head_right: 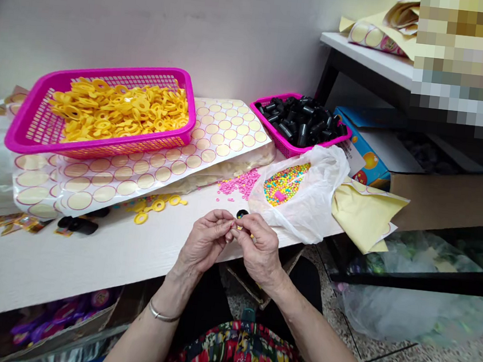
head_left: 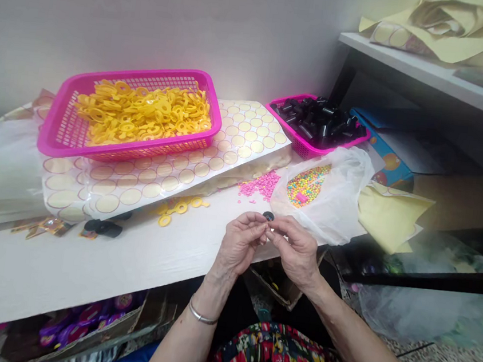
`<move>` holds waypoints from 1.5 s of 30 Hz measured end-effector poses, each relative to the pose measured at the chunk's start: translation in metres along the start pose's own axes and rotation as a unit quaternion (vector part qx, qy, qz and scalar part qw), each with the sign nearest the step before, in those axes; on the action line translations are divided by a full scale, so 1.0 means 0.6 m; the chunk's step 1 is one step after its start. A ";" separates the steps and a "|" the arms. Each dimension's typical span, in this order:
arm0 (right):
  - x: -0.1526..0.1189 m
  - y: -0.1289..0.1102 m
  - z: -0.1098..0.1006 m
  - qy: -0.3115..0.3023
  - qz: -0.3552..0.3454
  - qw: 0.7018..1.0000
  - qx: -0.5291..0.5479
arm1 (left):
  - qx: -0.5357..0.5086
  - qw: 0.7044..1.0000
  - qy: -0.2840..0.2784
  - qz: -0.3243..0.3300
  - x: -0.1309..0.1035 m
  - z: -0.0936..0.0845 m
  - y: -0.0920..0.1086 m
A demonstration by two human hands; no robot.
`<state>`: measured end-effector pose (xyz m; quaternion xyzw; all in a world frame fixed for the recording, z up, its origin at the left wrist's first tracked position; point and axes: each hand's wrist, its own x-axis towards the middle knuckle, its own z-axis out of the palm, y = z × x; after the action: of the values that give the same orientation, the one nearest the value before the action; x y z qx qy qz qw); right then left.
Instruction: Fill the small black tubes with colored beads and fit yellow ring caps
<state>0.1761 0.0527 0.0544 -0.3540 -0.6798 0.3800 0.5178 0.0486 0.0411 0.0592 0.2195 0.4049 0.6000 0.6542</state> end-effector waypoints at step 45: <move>0.068 0.086 -0.011 -0.222 -0.155 0.845 -0.460 | 0.579 0.800 0.044 0.149 0.074 -0.035 -0.065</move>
<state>0.1783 0.1130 0.0279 -0.3473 -0.9197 0.0067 0.1828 0.0532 0.0725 0.0052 0.5885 0.6674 0.3532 0.2890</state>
